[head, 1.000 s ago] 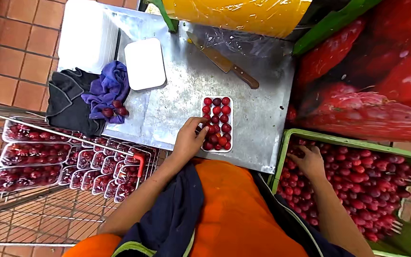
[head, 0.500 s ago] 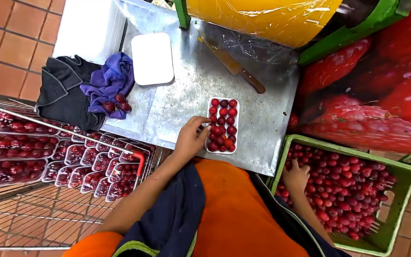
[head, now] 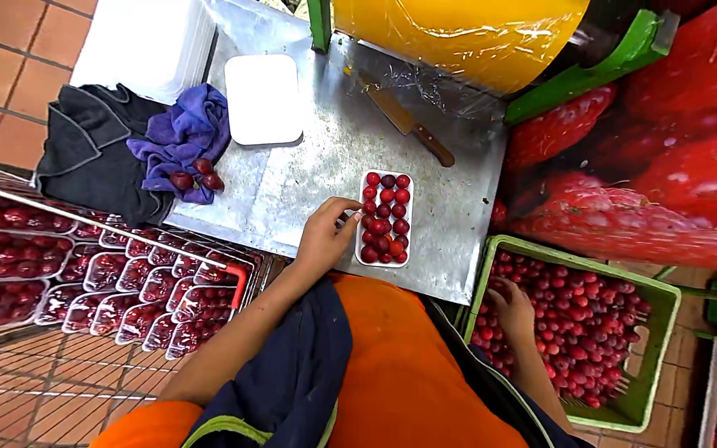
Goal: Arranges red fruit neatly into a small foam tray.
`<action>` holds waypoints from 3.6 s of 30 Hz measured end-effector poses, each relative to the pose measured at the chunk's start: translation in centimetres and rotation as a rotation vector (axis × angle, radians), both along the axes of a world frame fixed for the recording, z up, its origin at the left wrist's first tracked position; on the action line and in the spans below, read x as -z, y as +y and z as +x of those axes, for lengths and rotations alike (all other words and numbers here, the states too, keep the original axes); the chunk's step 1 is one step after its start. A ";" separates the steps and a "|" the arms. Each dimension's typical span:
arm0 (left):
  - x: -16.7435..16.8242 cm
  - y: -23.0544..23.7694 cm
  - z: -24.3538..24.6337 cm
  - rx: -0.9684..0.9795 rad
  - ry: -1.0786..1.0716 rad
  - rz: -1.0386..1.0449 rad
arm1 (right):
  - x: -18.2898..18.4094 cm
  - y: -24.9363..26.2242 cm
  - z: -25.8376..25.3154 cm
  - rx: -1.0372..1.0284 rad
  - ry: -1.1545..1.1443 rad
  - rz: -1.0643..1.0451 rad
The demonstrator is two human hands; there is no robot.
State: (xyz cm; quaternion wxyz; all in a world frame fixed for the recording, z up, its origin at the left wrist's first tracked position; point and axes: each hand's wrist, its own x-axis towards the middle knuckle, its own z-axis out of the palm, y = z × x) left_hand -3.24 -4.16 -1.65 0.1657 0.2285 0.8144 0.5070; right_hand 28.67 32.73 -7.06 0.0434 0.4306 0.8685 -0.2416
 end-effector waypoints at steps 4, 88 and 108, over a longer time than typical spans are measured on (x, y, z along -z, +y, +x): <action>0.1 -1.0 -0.3 -0.034 0.008 0.013 | -6.5 -2.0 -1.9 0.425 0.676 -0.569; -2.0 2.8 4.0 -0.250 0.483 0.191 | 4.5 4.3 -6.8 0.284 -0.282 0.169; 1.8 3.1 -1.3 0.003 -0.109 0.013 | -10.0 -9.8 -23.2 -0.442 0.278 -0.324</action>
